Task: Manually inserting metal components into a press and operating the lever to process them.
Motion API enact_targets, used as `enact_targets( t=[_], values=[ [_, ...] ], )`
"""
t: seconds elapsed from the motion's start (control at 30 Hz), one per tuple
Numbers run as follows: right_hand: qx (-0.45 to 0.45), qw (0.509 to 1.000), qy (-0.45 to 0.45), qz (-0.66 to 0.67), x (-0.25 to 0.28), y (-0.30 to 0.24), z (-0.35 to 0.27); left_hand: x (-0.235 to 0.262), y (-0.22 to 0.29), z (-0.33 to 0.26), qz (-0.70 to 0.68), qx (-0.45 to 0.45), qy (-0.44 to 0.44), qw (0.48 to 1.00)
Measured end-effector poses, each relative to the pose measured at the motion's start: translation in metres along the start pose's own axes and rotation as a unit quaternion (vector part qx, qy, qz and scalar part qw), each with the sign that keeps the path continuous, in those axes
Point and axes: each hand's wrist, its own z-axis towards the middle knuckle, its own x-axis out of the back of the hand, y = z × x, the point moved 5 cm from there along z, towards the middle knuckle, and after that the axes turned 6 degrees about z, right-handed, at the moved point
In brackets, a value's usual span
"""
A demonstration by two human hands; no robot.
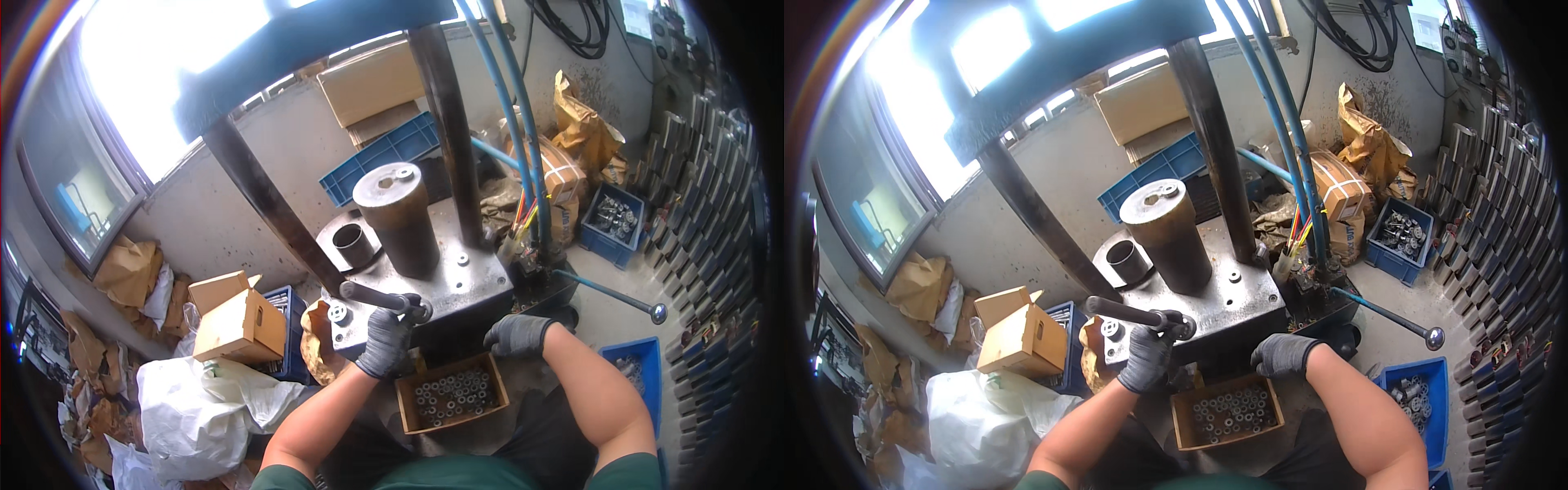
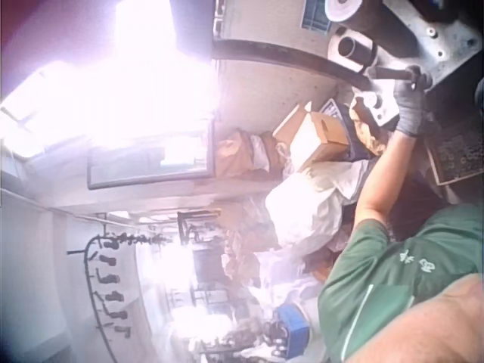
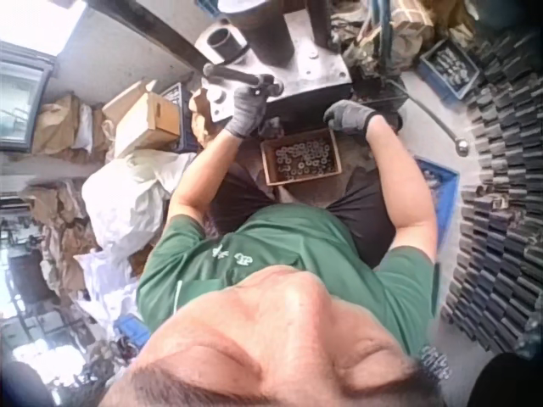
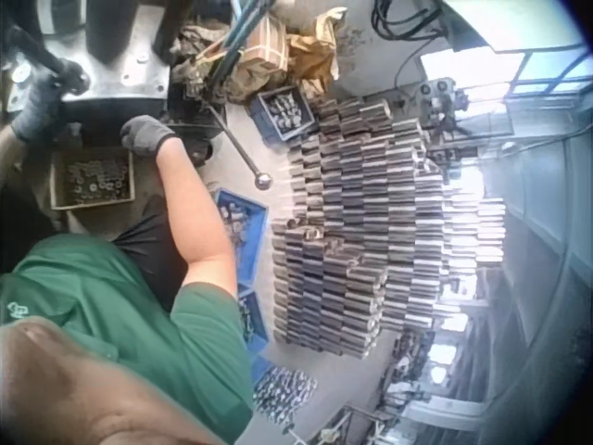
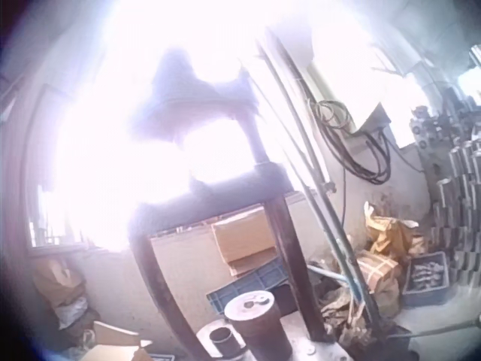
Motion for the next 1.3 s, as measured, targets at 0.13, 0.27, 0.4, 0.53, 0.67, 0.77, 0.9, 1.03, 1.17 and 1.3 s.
enact_targets(
  t=[0.13, 0.27, 0.4, 0.53, 0.67, 0.77, 0.9, 1.03, 1.17, 1.3],
  values=[
    [0.005, 1.000, -0.018, 0.022, -0.006, 0.001, 0.011, 0.030, 0.072, 0.070, -0.204, -0.174, -0.043, 0.962],
    [0.013, 0.994, -0.092, 0.057, -0.022, -0.001, 0.021, 0.063, 0.103, 0.160, -0.048, -0.154, 0.056, 0.985],
    [-0.020, 0.988, -0.149, -0.034, -0.038, -0.005, 0.033, 0.071, 0.110, 0.238, 0.120, -0.128, 0.076, 0.982],
    [0.008, 0.988, -0.140, -0.067, -0.044, -0.011, 0.035, 0.055, 0.104, 0.274, 0.170, -0.054, 0.059, 0.982],
    [0.032, 0.992, -0.103, -0.069, -0.041, -0.012, 0.035, 0.043, 0.106, 0.279, 0.280, -0.028, 0.079, 0.956],
    [0.029, 0.990, -0.100, -0.096, -0.041, -0.013, 0.033, 0.038, 0.107, 0.277, 0.293, -0.018, 0.105, 0.950],
    [0.008, 0.993, -0.101, -0.065, -0.041, -0.020, 0.025, 0.032, 0.106, 0.267, 0.273, -0.043, 0.126, 0.953],
    [0.028, 0.993, -0.079, -0.080, -0.033, -0.034, 0.009, 0.028, 0.104, 0.261, 0.248, -0.049, 0.135, 0.958],
    [0.070, 0.995, 0.019, -0.064, -0.003, -0.047, -0.027, 0.027, 0.102, 0.263, 0.242, -0.059, 0.135, 0.959],
    [0.068, 0.978, 0.138, -0.143, 0.055, -0.058, -0.088, 0.028, 0.103, 0.260, 0.269, -0.071, 0.146, 0.949]
  ],
)
